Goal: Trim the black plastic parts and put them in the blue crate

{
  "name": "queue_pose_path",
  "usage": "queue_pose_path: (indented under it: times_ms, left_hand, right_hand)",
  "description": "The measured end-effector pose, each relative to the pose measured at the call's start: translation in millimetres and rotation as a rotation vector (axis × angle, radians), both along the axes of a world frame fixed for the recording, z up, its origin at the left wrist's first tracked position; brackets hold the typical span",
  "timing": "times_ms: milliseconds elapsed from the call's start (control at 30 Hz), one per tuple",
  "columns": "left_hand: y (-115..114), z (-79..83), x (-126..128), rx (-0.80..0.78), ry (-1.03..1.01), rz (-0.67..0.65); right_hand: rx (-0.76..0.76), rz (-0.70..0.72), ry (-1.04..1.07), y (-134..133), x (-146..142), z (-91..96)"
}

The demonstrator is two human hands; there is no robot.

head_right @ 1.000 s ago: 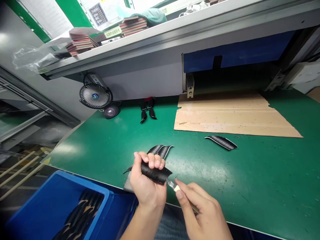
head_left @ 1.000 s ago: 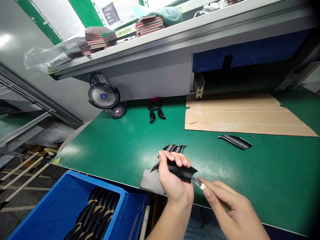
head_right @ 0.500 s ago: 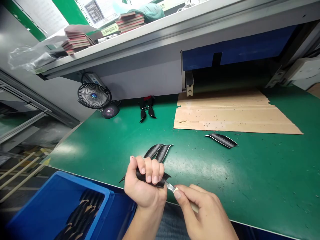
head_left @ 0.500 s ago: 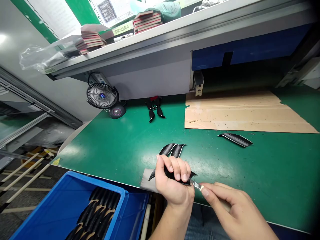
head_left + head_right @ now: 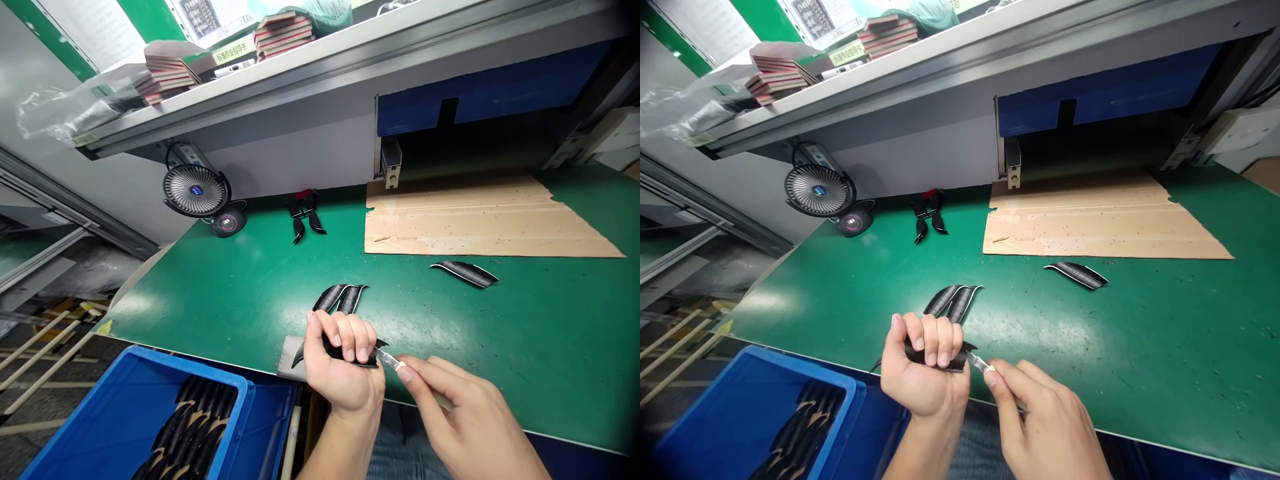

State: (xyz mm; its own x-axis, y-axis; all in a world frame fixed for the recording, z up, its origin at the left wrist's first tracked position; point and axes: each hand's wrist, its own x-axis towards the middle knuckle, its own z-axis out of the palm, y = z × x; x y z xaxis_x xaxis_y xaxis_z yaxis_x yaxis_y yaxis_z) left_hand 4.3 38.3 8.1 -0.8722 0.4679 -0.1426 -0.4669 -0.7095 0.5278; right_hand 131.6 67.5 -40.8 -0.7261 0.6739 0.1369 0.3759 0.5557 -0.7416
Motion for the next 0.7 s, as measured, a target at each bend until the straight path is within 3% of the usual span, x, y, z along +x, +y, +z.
queue_pose_path:
  times_ms: [100,267,333,400,500,600,700]
  left_hand:
    - [0,0.0,0,0.000,-0.011,0.004]
    - [2,5.4,-5,-0.009,-0.073,0.013]
    - [2,6.9,-8,0.003,-0.100,0.015]
    - [3,6.7,-8,0.029,-0.114,0.006]
    - [4,5.5,-1,0.071,-0.083,-0.073]
    - [4,6.3,9,0.089,0.051,-0.196]
    - [6,7.7,11,0.090,0.093,-0.237]
  right_hand:
    - [0.105,-0.016,0.003,-3,0,-0.3]
    - [0.599,-0.179,0.144,-10,3,3.2]
    - [0.660,-0.177,0.269,-11,4,3.4]
    - [0.473,-0.245,0.376,-11,3,2.6]
    - [-0.061,-0.337,0.399,-5,-7,3.6]
    - [-0.509,-0.191,0.329,4,-20,9.9]
    - [-0.592,-0.066,0.236,9,-21,15.3]
